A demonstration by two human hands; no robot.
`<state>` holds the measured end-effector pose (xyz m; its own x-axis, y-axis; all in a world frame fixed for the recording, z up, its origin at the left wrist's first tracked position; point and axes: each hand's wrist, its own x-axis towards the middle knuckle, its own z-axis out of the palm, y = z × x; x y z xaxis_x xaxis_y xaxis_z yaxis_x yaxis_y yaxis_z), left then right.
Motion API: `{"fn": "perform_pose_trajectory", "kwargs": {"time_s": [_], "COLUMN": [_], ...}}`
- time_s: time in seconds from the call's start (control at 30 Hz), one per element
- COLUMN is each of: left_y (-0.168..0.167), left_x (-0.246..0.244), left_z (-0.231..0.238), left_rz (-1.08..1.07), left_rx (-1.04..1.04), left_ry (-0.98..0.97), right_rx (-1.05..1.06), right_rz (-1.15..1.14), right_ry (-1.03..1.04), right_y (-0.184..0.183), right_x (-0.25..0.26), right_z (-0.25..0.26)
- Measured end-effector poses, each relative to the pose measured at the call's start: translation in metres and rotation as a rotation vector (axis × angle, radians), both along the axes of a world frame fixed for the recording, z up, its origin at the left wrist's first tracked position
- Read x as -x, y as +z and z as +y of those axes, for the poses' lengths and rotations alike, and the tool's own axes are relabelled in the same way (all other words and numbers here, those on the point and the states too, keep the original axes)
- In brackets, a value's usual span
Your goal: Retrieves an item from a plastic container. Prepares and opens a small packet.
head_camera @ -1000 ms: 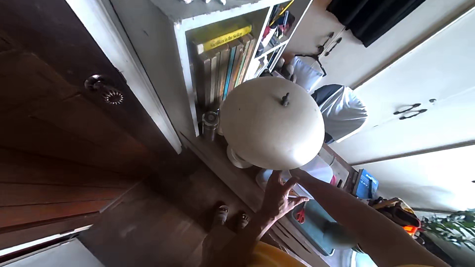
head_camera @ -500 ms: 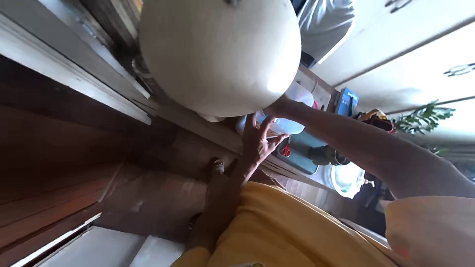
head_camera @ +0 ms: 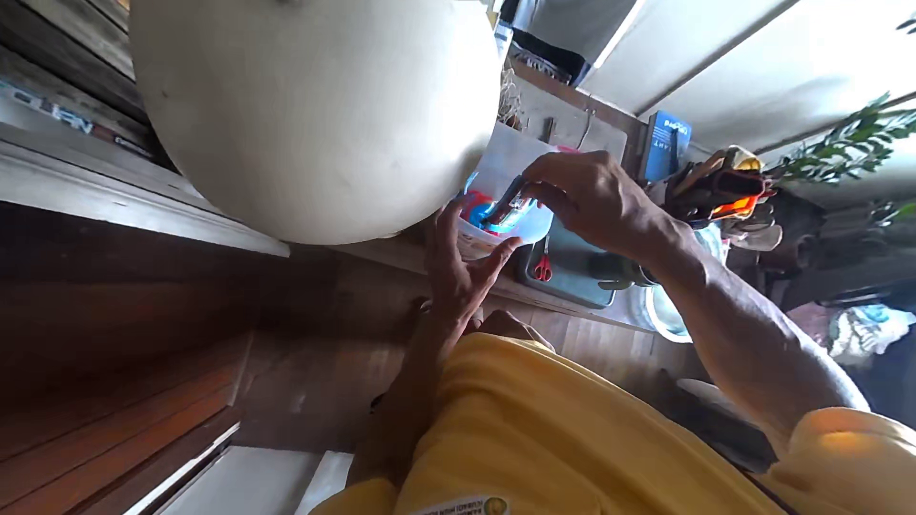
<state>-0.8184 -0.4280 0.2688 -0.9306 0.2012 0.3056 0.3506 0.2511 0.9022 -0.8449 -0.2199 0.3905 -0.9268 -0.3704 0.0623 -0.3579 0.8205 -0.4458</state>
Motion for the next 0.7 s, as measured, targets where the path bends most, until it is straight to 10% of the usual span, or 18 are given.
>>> {"fn": "perform_pose_trajectory", "kwargs": {"time_s": [0.33,0.7], "left_y": [0.012,-0.015], "left_x": [-0.012,-0.03], "left_z": [-0.01,-0.03], "left_rz": [0.369,0.183], "left_rx": [-0.172,-0.053], "left_ry": [-0.314,-0.386], "right_rx": [0.54,-0.545], "right_rz": [-0.186,-0.474], "right_ry": [0.264,0.473], "right_y": [0.007,-0.085], "right_x": [-0.038,0.095], "right_z": [0.032,-0.032]}}
